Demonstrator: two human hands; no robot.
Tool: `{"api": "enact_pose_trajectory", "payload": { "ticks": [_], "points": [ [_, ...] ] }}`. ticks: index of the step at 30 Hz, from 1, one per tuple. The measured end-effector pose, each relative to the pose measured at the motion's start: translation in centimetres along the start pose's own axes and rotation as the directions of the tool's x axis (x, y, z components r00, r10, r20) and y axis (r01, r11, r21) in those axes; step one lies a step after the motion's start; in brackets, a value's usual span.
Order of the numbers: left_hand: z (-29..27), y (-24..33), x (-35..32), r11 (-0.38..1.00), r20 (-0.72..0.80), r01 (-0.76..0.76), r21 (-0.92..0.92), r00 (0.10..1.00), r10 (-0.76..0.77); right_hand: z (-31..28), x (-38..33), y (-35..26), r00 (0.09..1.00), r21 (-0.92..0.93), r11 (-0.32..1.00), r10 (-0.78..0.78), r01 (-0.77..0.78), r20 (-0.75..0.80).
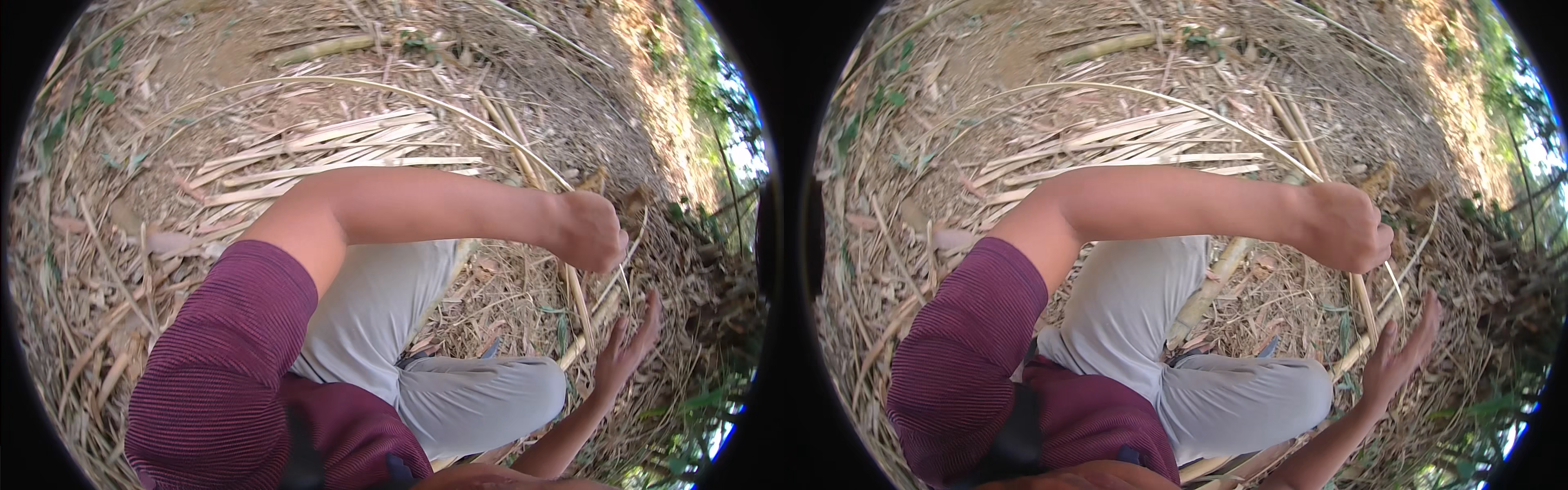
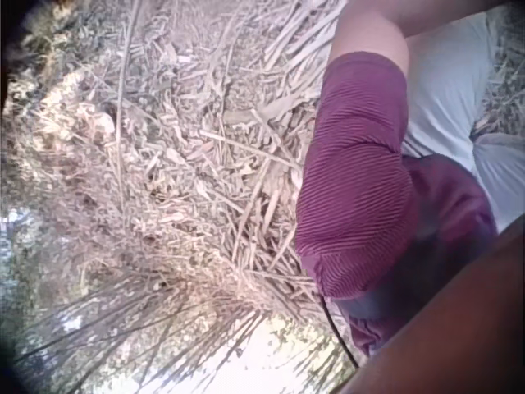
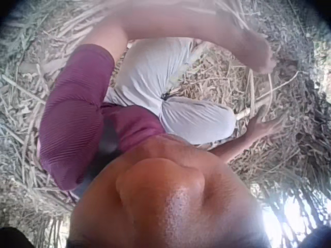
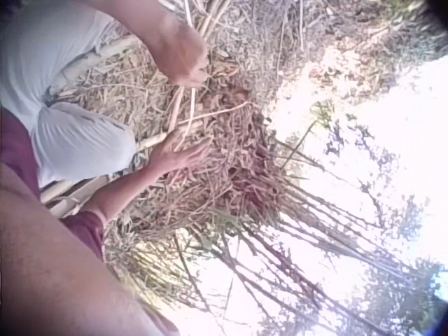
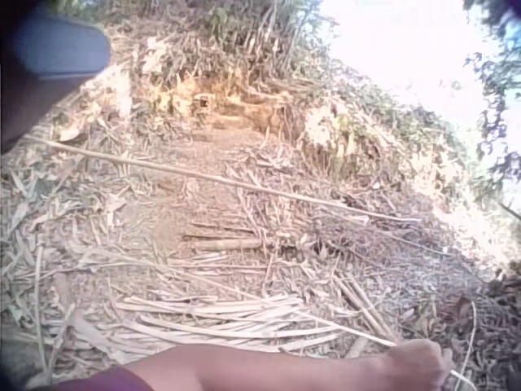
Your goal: The person strips thin layers of wood from a bamboo pole using a large blade and peels the strips away by hand.
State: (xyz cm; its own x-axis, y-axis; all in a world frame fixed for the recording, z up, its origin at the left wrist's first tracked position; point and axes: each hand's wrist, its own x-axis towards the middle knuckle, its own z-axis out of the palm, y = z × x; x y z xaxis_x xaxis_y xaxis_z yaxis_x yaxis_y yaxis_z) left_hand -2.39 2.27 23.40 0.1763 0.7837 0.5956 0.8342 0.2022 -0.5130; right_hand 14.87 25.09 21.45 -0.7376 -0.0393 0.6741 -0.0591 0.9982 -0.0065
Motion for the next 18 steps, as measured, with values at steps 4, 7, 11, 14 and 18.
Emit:
{"api": "enact_pose_trajectory", "payload": {
  "ticks": [4,7,11,14,18],
  "points": [
    [-3.1,-1.4,3.4,0.98,-0.035,-0.128,0.155,0.99,0.135,1.4,1.5,1.4,0.941,0.752,0.567,0.236,-0.335,0.242],
    [-3.1,-3.7,6.0,0.946,-0.08,-0.224,0.235,0.965,0.249,3.1,1.2,-0.1,0.874,0.904,0.173,0.377,-0.39,0.305],
    [-6.0,-7.5,11.1,0.859,-0.132,-0.234,0.455,0.936,0.325,2.1,4.3,-3.0,0.912,0.972,-0.035,0.34,-0.232,0.23],
    [-8.1,-9.9,14.9,0.829,-0.395,-0.181,0.529,0.812,0.429,0.9,7.9,-6.5,0.951,0.977,-0.169,0.261,-0.126,0.168],
    [-10.4,-11.5,16.9,0.884,-0.445,-0.031,0.466,0.855,0.265,0.7,11.5,-9.1,0.94,1.0,-0.006,0.341,0.008,-0.006]
  ]
}}
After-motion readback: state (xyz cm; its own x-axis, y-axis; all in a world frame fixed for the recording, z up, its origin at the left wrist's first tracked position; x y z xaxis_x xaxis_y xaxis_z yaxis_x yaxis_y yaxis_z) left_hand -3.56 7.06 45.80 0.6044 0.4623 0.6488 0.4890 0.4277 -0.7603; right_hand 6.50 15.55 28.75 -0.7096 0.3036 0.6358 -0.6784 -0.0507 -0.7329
